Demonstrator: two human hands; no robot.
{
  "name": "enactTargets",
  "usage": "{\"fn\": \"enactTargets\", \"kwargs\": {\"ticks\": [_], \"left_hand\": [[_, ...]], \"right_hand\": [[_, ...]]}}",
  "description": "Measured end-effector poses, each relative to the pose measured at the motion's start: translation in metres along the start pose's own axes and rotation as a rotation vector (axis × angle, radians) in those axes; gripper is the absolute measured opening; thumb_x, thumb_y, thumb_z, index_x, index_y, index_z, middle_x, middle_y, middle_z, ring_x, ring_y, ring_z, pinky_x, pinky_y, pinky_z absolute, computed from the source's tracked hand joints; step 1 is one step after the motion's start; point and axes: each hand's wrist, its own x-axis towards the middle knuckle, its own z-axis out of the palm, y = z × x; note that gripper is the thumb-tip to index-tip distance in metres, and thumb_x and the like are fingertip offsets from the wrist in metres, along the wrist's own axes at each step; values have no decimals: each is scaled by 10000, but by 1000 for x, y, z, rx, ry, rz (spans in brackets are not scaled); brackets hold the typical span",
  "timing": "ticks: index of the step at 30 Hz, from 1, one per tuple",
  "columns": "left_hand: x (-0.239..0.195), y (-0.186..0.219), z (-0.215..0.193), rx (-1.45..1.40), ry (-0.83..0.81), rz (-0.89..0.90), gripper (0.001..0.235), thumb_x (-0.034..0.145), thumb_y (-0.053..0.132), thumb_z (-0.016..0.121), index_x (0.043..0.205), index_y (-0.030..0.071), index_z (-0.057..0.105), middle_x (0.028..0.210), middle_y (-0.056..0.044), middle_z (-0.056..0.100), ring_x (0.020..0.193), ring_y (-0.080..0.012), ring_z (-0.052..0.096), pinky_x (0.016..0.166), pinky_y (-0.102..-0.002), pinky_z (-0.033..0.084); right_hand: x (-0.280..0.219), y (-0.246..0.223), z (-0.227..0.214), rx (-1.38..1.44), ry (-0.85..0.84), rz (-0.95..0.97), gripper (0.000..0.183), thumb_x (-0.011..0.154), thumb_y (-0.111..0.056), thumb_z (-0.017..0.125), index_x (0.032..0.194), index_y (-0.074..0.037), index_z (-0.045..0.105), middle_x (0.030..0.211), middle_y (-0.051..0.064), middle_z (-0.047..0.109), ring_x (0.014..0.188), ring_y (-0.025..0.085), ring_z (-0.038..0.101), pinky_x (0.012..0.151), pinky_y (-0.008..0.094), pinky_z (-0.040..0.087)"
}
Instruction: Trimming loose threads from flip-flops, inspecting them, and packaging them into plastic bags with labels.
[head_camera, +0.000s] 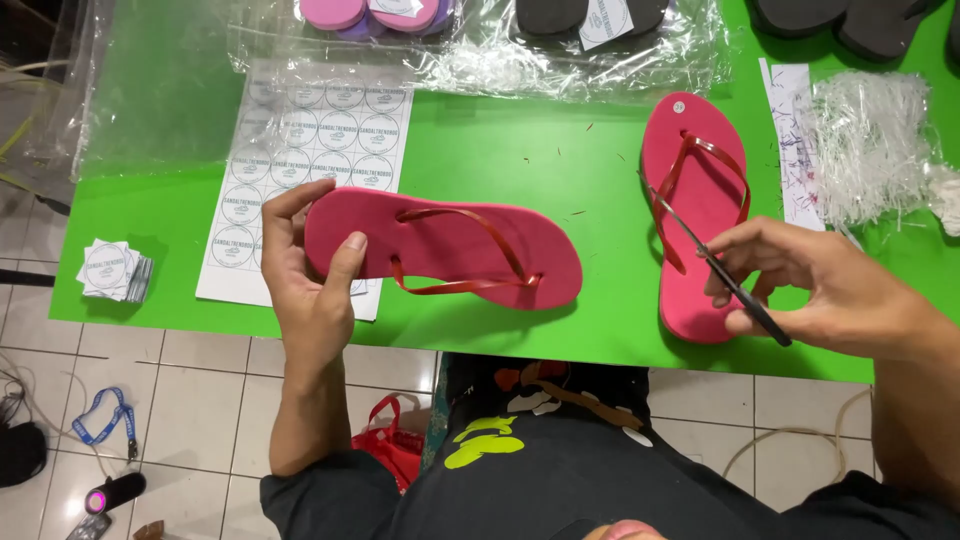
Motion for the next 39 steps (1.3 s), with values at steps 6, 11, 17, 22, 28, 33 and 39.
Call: {"fn": "enactTargets", "kwargs": {"ticks": [6, 11, 17, 22, 28, 33, 39], "left_hand": [[-13, -27, 3, -257, 27, -49, 342, 888, 167, 670, 1116, 138, 416, 1160, -159, 597, 1108, -216, 565, 927, -335, 503], [-38, -59, 19, -510, -18, -218, 386, 847, 99, 693, 1077, 142, 385, 1260, -186, 548, 1100, -245, 586, 820, -335, 547], [-58, -52, 43, -471, -101, -236, 532, 851, 101, 686, 1352, 86, 505, 1258, -123, 556, 1079, -223, 621, 945, -347, 540], [-63, -51, 55, -217, -166, -107, 396, 881, 214, 702, 1246, 67, 659, 1206, -115, 512, 1201, -221, 547, 1088, -349, 484], [-70, -32, 68, -140, -304, -133, 446, 887, 251, 744, 1271, 42, 655, 1324, -131, 427, 1136, -186, 616, 981, -256, 582], [-70, -29, 64, 190, -505, 37, 562, 907, 366, 740, 1369, 78, 602, 1370, -176, 401, 1219, -355, 609, 1097, -492, 570], [-63, -19, 57, 377, -543, 148, 431, 908, 384, 748, 1233, 108, 681, 1183, -116, 581, 1056, -259, 650, 823, -403, 586]], "right_hand": [[-28, -13, -3, -245, 374, -72, 556, 699, -100, 858, 1242, -71, 740, 965, 97, 836, 845, 176, 795, 784, 281, 650], [-34, 36, 2, -344, 706, -40, 414, 938, -176, 854, 1268, 34, 719, 965, 144, 734, 836, 196, 641, 754, 323, 512], [-30, 45, 3, -677, 677, 217, 564, 917, -591, 768, 1278, -158, 754, 851, -19, 752, 815, 152, 700, 774, 358, 540], [-23, 8, 12, -756, 568, 444, 660, 898, -716, 636, 1245, -162, 729, 1003, -6, 822, 977, 312, 774, 838, 503, 597], [-12, -16, 16, -920, 357, 648, 680, 873, -692, 541, 1297, -184, 698, 991, 241, 830, 1006, 430, 771, 862, 518, 567], [-5, -28, 11, -1042, 200, 658, 657, 900, -691, 549, 1038, -73, 727, 945, 184, 812, 923, 351, 778, 832, 474, 583], [-5, -28, 0, -1087, 186, 655, 674, 877, -791, 545, 1143, -198, 727, 875, 118, 860, 960, 285, 830, 965, 487, 627]]}}
